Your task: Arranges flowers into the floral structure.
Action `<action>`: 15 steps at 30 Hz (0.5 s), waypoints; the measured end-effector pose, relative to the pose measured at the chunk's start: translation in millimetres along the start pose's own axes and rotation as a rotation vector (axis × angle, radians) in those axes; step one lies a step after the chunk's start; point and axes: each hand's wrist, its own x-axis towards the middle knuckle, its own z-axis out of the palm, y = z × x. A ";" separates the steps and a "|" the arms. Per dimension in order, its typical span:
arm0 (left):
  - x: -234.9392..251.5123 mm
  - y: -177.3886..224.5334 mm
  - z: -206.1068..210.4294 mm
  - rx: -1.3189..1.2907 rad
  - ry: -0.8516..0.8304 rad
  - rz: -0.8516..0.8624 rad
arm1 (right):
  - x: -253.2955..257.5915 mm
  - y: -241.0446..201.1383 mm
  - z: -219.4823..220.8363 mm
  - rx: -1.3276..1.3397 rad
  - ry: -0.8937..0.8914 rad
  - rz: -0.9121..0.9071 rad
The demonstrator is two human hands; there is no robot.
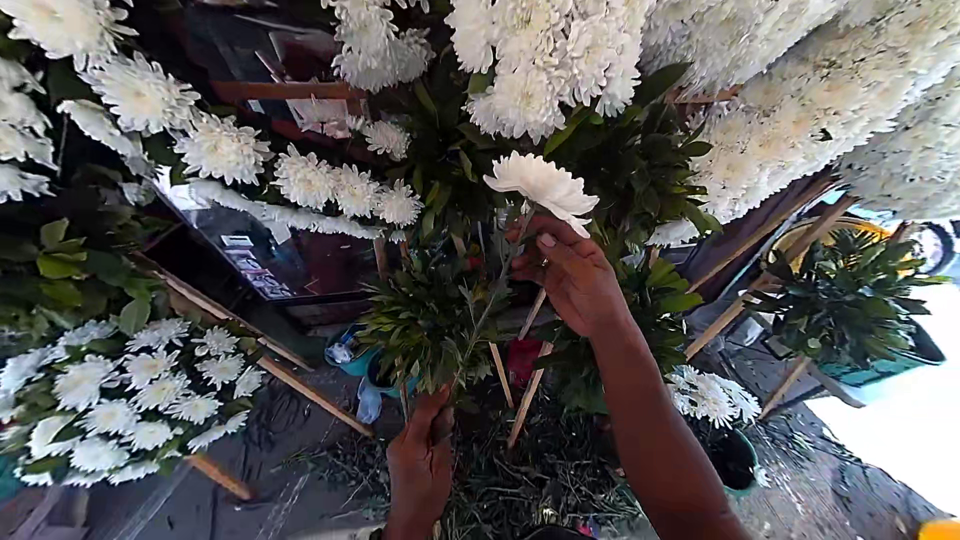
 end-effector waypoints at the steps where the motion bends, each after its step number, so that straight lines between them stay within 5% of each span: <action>1: -5.3 -2.9 -8.3 -0.087 -0.041 -0.052 | -6.1 6.7 2.7 -0.021 0.032 0.021; 5: -8.0 -39.4 -48.4 -0.732 -0.146 -0.416 | -23.7 22.5 10.0 0.028 0.223 0.042; 8: -3.7 -86.5 -44.2 -0.540 -0.111 -0.607 | -43.3 29.9 22.4 0.090 0.288 0.104; 10: 1.0 -81.3 -14.2 -0.417 -0.177 -0.541 | -57.0 45.4 35.8 0.161 0.312 0.166; 15: 28.4 6.4 41.4 -0.554 -0.060 -0.276 | -85.1 87.9 59.3 0.226 0.373 0.302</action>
